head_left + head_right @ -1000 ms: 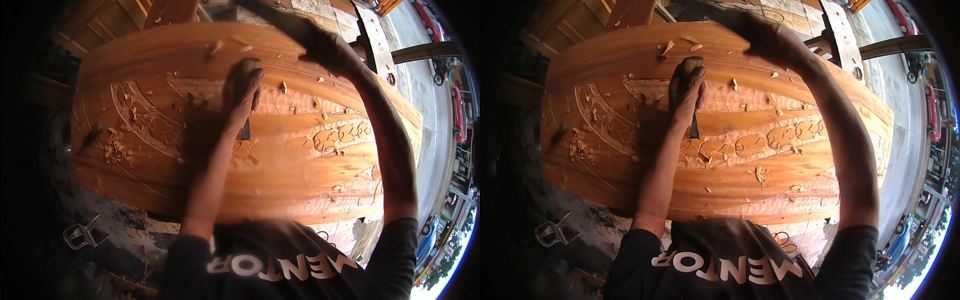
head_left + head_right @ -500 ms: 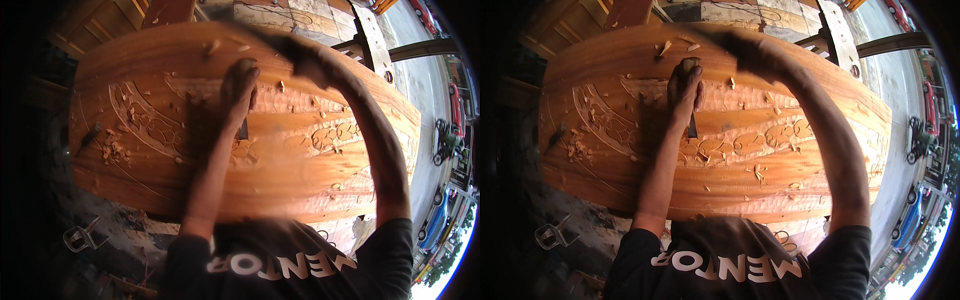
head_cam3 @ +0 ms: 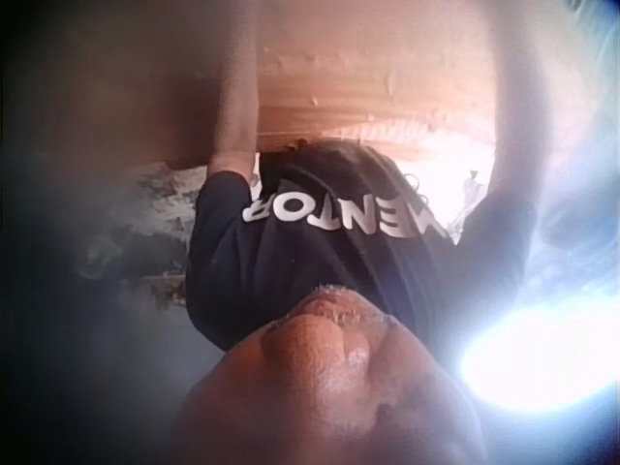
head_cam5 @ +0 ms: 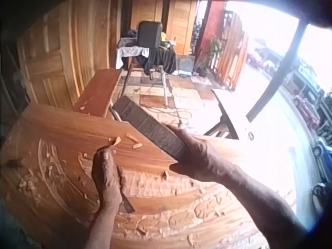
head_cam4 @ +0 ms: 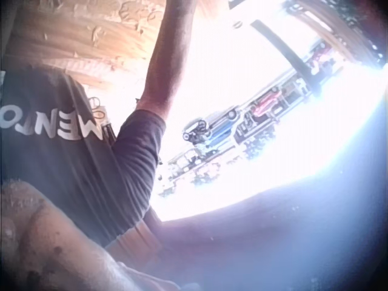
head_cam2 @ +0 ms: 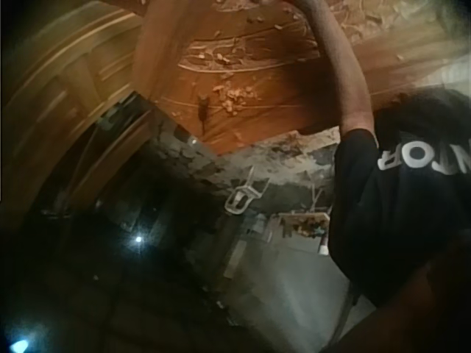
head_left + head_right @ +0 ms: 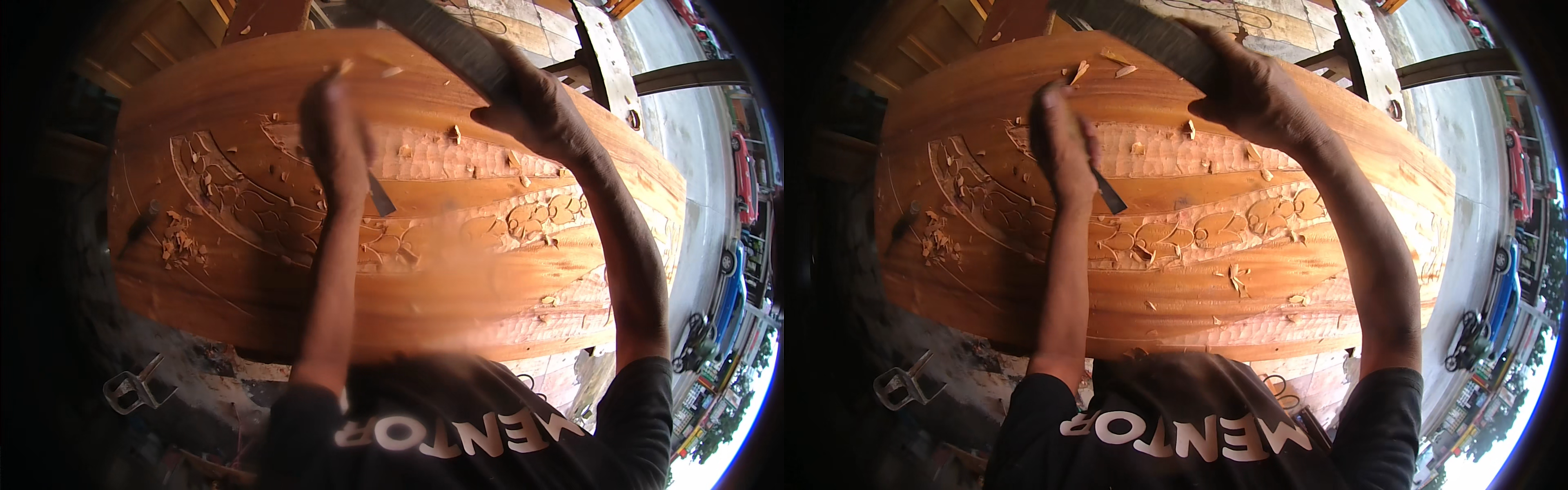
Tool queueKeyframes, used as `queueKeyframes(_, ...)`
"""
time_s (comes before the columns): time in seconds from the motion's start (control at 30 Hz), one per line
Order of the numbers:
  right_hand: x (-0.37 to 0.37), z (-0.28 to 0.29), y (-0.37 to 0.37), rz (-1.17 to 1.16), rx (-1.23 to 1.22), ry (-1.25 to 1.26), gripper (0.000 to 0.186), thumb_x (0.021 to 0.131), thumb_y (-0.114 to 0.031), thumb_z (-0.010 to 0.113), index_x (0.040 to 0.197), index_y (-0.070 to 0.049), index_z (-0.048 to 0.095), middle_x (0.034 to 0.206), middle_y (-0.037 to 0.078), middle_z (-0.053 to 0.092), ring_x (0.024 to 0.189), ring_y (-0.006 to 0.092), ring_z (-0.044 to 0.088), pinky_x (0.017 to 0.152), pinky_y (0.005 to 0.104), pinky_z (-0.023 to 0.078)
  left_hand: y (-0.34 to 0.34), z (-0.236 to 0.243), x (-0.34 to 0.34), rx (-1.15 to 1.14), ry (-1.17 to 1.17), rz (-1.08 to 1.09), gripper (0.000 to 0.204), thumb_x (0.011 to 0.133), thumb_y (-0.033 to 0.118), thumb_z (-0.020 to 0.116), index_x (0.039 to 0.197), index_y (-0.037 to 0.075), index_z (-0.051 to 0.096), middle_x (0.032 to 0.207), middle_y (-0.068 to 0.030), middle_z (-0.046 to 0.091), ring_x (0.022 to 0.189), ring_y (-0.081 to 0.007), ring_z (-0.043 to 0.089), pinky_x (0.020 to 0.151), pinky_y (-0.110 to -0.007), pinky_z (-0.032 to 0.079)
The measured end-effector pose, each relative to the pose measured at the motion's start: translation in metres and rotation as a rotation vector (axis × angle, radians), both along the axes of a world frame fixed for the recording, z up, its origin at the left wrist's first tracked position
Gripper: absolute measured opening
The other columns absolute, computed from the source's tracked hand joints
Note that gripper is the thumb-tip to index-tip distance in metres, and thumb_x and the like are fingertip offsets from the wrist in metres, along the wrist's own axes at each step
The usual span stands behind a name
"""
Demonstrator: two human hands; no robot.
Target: The person carves a decorative floral pattern into a wooden panel using a chisel and a wooden mallet.
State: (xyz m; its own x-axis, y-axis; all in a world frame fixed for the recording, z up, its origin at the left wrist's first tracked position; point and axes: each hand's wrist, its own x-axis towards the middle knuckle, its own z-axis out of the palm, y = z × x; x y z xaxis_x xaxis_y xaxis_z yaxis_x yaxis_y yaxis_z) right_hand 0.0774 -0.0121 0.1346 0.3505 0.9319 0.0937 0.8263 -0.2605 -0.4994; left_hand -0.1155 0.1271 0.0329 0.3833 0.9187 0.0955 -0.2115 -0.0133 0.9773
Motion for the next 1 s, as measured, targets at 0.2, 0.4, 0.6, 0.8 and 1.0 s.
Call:
queueKeyframes(0.2, 0.034, 0.000, 0.003, -0.027, 0.238, -0.035, 0.094, 0.081, -0.025, 0.089, 0.160, -0.010, 0.041, 0.120, 0.018, 0.072, 0.118, 0.0264, 0.069, 0.105, 0.0404, 0.052, -0.019, -0.012, 0.026, -0.188, -0.123, -0.243, 0.042, 0.107, 0.052, 0.061, 0.112, 0.011, 0.059, 0.064, 0.0002, 0.053, 0.038, -0.0086, 0.042, 0.034, -0.025, 0.029)
queueKeyframes(0.4, 0.024, 0.045, 0.045, -0.051, 0.517, 0.482, 0.078, 0.080, -0.008, 0.082, 0.148, -0.004, 0.046, 0.104, 0.005, 0.059, 0.088, 0.0153, 0.061, 0.077, 0.0320, 0.052, -0.018, -0.016, 0.027, -0.195, -0.127, -0.224, 0.037, 0.107, 0.047, 0.065, 0.109, 0.011, 0.059, 0.063, 0.0000, 0.052, 0.038, -0.0084, 0.042, 0.034, -0.025, 0.031)
queueKeyframes(0.6, 0.019, 0.040, 0.057, -0.268, 0.536, 0.600, 0.082, 0.080, -0.008, 0.084, 0.152, -0.006, 0.044, 0.107, 0.010, 0.066, 0.087, 0.0196, 0.068, 0.077, 0.0344, 0.057, -0.019, -0.022, 0.029, -0.262, -0.109, -0.248, 0.037, 0.105, 0.045, 0.068, 0.112, 0.010, 0.058, 0.063, -0.0009, 0.053, 0.038, -0.0079, 0.043, 0.034, -0.024, 0.032)
queueKeyframes(0.8, 0.042, -0.004, 0.047, 0.413, -0.179, -0.276, 0.093, 0.080, -0.010, 0.081, 0.161, -0.028, 0.041, 0.133, 0.012, 0.071, 0.112, 0.0345, 0.073, 0.098, 0.0483, 0.059, -0.022, -0.024, 0.018, -0.280, -0.125, -0.182, 0.039, 0.103, 0.044, 0.071, 0.116, 0.010, 0.057, 0.061, -0.0004, 0.051, 0.039, -0.0076, 0.043, 0.034, -0.023, 0.031)
queueKeyframes(1.0, 0.071, 0.005, 0.080, -0.028, -0.296, -0.136, 0.068, 0.091, -0.020, 0.082, 0.152, -0.016, 0.051, 0.104, 0.012, 0.073, 0.101, 0.0226, 0.074, 0.089, 0.0518, 0.057, -0.025, -0.025, 0.029, -0.278, -0.106, -0.234, 0.032, 0.108, 0.040, 0.065, 0.117, 0.010, 0.058, 0.062, 0.0002, 0.051, 0.039, -0.0066, 0.041, 0.034, -0.023, 0.031)
